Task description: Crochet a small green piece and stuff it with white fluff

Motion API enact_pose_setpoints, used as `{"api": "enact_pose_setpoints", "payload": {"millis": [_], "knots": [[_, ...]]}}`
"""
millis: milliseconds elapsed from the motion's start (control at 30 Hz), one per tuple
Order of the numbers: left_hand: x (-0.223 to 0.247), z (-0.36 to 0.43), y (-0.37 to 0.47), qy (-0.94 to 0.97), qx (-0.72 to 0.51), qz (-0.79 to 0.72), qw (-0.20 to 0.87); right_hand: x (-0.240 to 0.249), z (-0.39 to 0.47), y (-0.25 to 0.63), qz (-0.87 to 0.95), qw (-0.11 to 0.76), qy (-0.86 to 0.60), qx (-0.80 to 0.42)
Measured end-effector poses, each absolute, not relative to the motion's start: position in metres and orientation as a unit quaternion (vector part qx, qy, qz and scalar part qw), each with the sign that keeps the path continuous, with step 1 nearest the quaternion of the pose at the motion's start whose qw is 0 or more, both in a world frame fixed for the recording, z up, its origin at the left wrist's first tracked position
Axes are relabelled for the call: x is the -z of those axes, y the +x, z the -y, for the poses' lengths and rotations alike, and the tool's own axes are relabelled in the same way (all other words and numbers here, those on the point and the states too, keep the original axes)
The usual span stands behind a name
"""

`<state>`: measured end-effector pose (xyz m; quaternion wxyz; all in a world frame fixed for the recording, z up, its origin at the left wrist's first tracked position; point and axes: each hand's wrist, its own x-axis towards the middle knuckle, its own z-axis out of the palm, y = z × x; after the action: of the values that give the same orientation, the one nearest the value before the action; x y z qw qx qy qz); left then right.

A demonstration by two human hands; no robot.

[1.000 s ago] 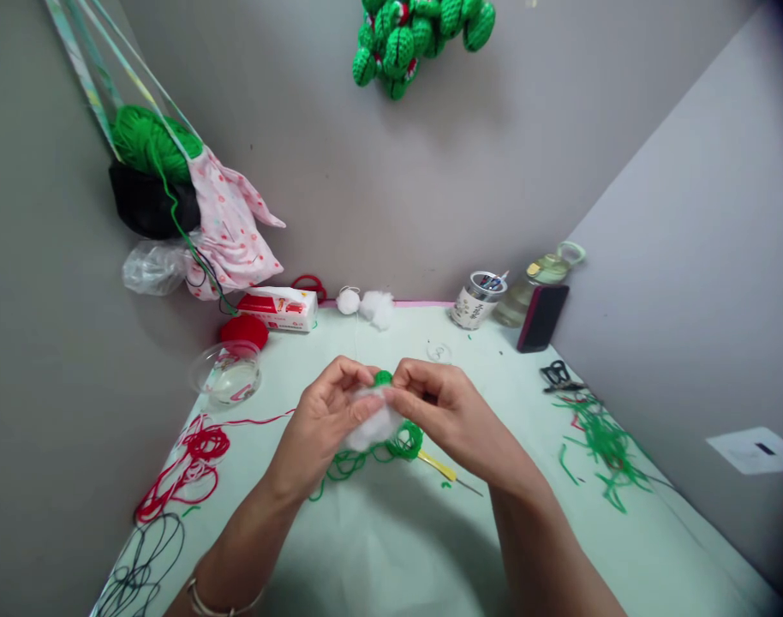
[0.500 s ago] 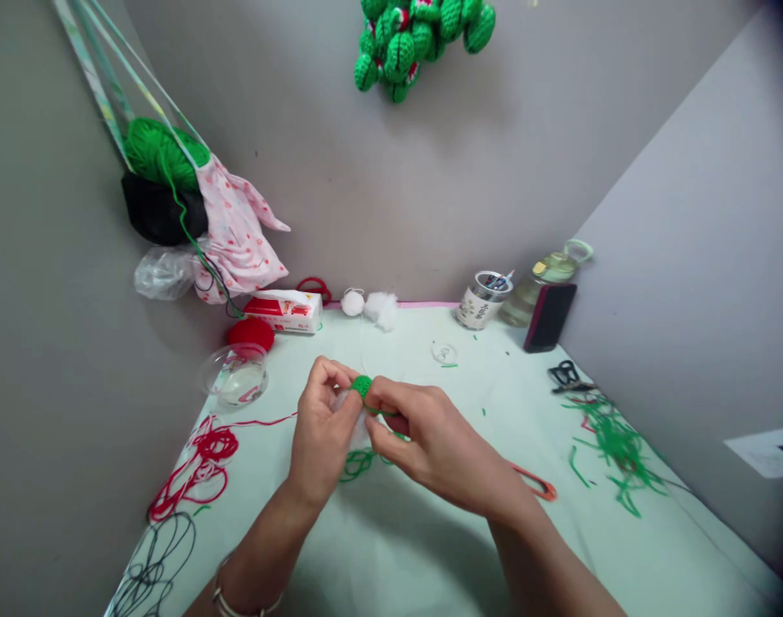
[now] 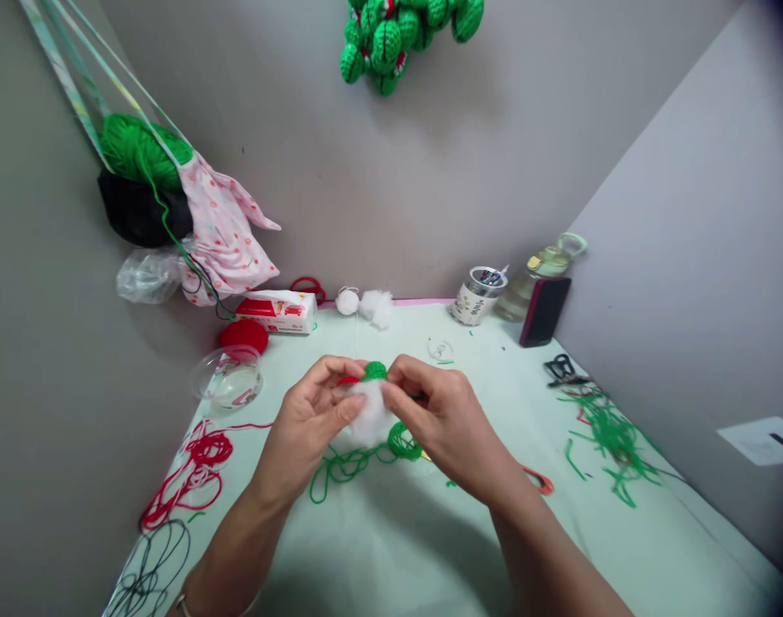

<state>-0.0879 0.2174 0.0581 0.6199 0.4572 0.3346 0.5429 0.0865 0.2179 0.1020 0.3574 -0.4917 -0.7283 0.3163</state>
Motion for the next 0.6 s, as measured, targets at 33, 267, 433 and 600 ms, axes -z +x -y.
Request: {"api": "enact_pose_setpoints", "payload": {"millis": [33,267,433,600], "knots": [[-0.056,-0.218,-0.087,0.456,-0.552,-0.335,0.612,-0.104,-0.217,0.087,0.730,0.348,-0.483,-0.337],[-0.055,-0.210,-0.075,0.456,-0.595,-0.377,0.544,-0.111,-0.213,0.091,0.735,0.310,-0.439,-0.413],[-0.060,-0.209,-0.072,0.461,-0.636,-0.408,0.464,-0.104,-0.214,0.081,0.728,0.316,-0.443,-0.417],[-0.065,-0.208,-0.077,0.501,-0.576,-0.408,0.501,-0.097,-0.218,0.074,0.712,0.372,-0.488,-0.341]]}}
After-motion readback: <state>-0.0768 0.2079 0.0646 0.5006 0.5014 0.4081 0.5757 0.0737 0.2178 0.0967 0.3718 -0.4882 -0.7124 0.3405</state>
